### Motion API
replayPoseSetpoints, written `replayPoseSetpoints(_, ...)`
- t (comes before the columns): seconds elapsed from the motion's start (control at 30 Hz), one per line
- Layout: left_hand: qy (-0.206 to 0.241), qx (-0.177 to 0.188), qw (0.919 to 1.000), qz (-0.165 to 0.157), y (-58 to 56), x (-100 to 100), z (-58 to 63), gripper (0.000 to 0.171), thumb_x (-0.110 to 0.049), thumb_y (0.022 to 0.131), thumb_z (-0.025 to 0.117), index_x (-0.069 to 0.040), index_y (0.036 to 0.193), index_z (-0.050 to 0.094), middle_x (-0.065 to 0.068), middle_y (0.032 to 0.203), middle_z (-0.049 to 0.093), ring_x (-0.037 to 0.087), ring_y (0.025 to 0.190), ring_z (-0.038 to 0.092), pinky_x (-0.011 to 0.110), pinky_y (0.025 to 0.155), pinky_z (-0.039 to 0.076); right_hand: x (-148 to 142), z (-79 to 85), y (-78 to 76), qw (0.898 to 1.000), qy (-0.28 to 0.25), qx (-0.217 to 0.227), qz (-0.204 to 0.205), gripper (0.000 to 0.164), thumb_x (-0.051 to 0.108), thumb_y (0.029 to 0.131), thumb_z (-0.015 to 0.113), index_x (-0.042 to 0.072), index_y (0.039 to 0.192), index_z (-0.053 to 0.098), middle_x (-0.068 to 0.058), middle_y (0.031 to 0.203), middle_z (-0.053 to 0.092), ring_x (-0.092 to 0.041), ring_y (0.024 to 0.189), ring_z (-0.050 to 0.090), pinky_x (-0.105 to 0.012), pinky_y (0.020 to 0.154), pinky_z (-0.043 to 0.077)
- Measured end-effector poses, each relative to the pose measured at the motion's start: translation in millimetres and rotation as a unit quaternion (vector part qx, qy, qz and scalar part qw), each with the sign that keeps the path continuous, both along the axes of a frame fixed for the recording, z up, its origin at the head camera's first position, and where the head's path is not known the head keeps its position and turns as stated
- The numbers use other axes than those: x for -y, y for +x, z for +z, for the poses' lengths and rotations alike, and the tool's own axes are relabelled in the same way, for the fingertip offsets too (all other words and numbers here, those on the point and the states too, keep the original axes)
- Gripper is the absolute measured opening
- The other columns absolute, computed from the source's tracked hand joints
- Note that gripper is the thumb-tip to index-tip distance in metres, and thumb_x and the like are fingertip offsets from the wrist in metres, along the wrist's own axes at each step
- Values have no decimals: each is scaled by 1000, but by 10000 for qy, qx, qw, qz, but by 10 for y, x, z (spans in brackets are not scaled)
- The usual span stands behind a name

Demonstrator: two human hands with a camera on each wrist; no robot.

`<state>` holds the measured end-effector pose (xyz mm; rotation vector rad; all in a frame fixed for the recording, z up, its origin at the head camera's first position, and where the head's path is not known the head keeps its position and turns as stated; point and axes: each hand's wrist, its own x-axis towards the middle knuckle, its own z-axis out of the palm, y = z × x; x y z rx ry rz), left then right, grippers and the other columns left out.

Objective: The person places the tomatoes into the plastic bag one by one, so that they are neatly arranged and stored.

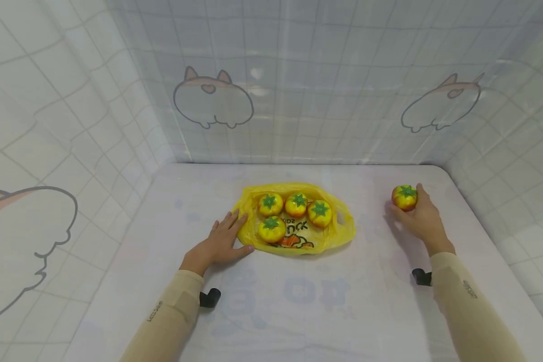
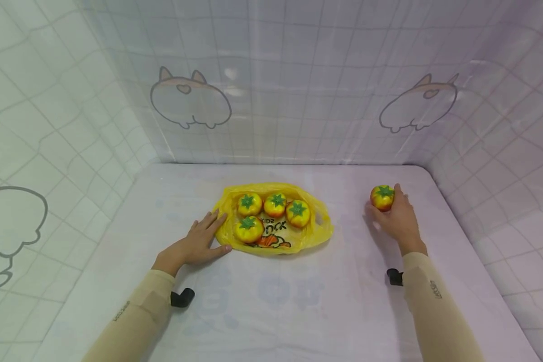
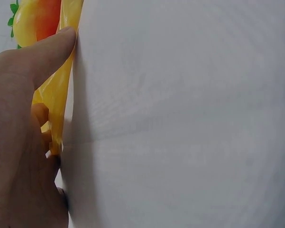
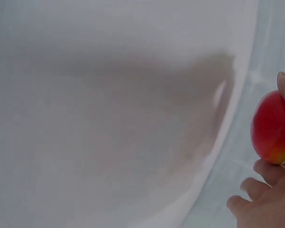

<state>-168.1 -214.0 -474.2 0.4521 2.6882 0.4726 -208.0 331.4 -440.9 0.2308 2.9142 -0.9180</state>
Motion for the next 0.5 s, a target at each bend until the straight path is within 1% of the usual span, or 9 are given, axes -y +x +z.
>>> replayPoseSetpoints(0.13, 9, 12, 10000, 14, -12, 3, -9, 101, -75, 93, 52, -22, 167, 10, 12, 174, -1, 36, 160, -1, 62, 126, 2, 159, 77, 18, 9995, 132, -239, 134, 110, 58, 98, 60, 0, 163, -7, -36, 165, 5, -60, 149, 7, -74, 117, 13)
replayPoseSetpoints(0.33, 37, -39, 10000, 7, 0, 5, -12, 100, -74, 93, 53, -21, 167, 11, 12, 174, 0, 37, 160, -1, 62, 126, 3, 352, 142, 24, 9981, 91, -467, 401, 109, 55, 97, 64, 2, 164, -6, -34, 166, 7, -61, 148, 12, -75, 116, 15)
replayPoseSetpoints(0.5, 36, -40, 10000, -10, -9, -19, 6, 100, -73, 93, 53, -21, 167, 11, 12, 174, -1, 36, 160, -1, 63, 126, 3, 484, 166, 39, 9969, 61, -528, 582, 113, 61, 94, 64, 7, 165, -5, -31, 168, 8, -61, 148, 15, -76, 114, 17)
